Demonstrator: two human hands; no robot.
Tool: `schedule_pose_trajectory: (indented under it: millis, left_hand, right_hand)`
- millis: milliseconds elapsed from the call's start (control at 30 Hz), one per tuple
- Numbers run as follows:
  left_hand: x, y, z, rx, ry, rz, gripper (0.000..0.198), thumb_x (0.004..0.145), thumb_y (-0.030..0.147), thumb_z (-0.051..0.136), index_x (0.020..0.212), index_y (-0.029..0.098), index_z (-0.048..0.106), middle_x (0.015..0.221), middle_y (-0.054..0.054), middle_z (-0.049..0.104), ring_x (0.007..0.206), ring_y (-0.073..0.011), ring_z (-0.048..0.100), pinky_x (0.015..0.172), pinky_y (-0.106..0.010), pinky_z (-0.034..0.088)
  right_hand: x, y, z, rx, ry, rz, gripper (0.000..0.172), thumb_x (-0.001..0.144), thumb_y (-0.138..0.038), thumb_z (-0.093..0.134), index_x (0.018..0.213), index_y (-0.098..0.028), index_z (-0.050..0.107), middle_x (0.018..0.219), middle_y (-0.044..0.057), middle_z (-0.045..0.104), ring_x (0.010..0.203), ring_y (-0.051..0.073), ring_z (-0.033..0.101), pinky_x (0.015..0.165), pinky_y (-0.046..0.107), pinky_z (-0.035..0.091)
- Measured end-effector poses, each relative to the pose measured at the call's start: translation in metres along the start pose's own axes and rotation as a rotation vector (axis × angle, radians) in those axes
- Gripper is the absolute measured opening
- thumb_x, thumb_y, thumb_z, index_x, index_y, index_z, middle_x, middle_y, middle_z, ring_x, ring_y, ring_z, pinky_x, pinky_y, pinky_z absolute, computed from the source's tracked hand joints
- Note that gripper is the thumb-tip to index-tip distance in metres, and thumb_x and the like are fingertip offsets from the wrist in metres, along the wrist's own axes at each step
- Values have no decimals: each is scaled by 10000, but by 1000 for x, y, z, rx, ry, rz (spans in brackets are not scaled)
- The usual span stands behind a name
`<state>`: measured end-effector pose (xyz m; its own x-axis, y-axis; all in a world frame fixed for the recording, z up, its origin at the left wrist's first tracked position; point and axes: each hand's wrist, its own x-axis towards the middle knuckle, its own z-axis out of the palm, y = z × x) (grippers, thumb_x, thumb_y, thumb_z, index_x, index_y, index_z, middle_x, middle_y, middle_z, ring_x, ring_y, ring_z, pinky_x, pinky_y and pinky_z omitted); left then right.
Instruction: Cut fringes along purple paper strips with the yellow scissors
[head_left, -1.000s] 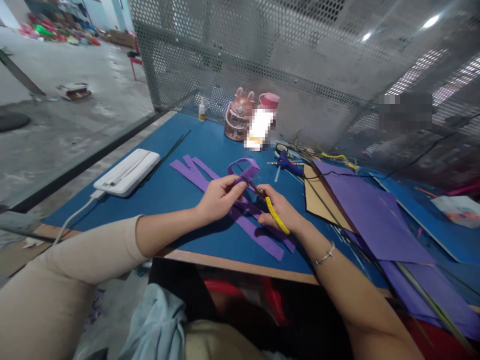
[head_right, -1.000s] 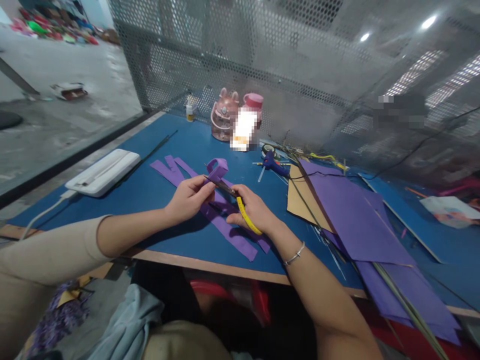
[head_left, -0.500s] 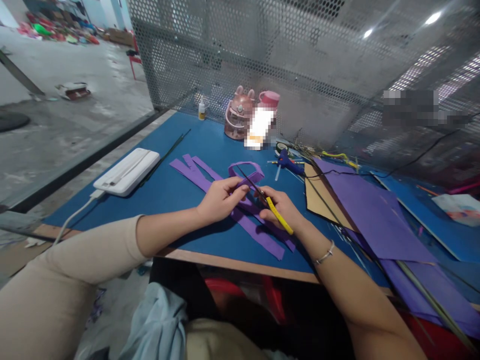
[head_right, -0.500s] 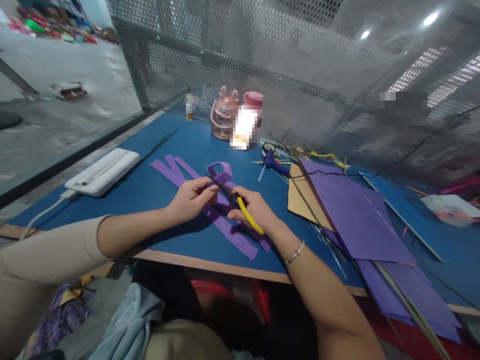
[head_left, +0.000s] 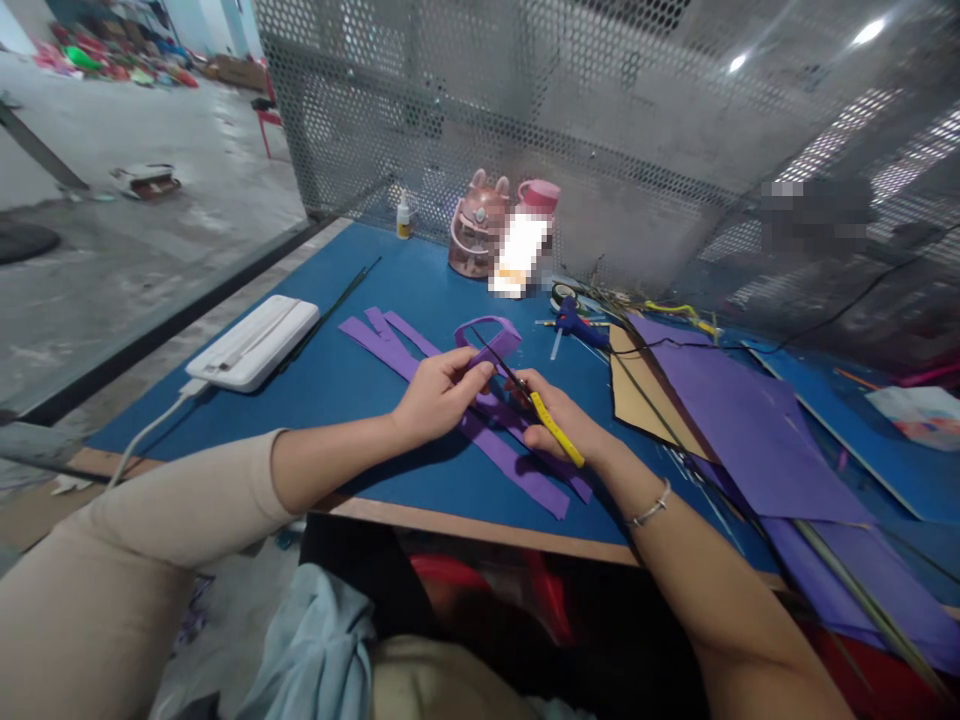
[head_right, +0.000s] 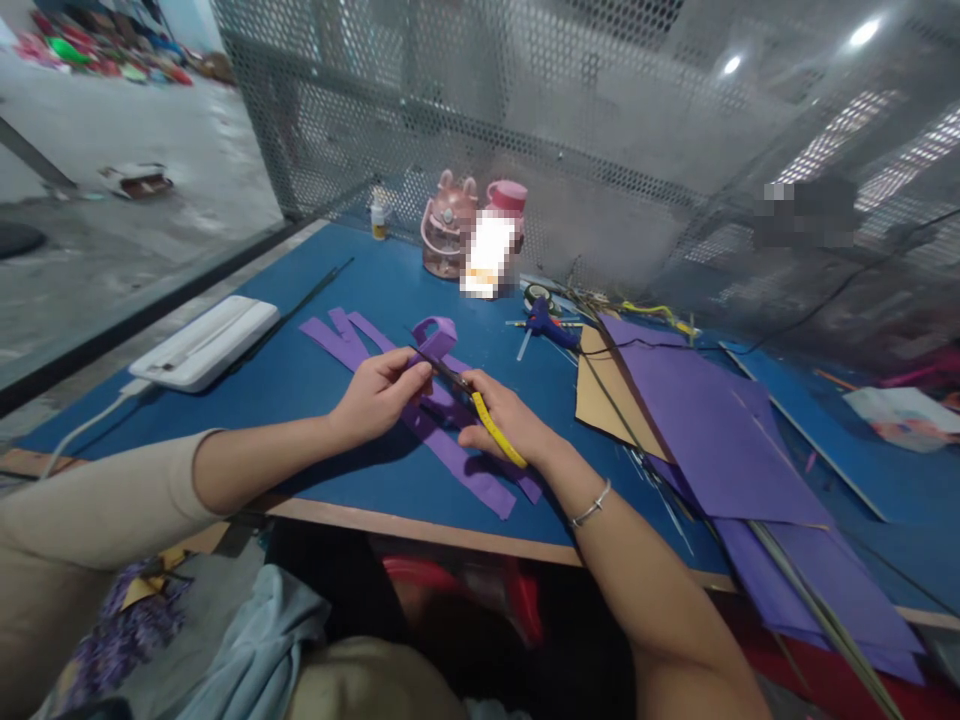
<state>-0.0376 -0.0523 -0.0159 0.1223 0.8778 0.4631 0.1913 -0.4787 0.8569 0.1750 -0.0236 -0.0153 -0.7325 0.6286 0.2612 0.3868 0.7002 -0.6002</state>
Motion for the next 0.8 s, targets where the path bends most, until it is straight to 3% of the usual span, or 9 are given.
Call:
schedule_pose_trajectory:
  millis: [167,367,533,800]
  left_hand:
    - [-1,-1,0,15,-29,65,283,909,283,495,675,150,583,610,24,547,584,-85,487,581,-203,381]
    - [-1,-2,0,48,-40,91,288,911,284,493,677,148,592,601,24,545,571,-84,476,566,-207,370]
    - [-1,-1,1,52,-48,63,294,907,271,487,661,148,591,600,26,545,568,-82,474,570,-209,370]
    - [-2,1,1,-10,-43,0,283,900,326,496,696,148,579,622,18,563,565,-88,489,550,-213,372]
  right_hand:
    - [1,-1,2,21,-6,-6,844,710,-845,425,1189,-151,462,1020,91,541,856,213,521,767,336,441]
    - [2,-6,1,28,26,-5,774,726,-832,420,1081,-155,536,855,33,520,717,157,445,675,285,395]
    - [0,-2,2,48,69,33,693,726,-796,495,963,-152,594,754,0,501,636,123,408,599,255,347]
    - [-2,1,1,21,126,82,527,815,-654,559,934,-143,609,648,-25,491,547,102,391,532,243,312]
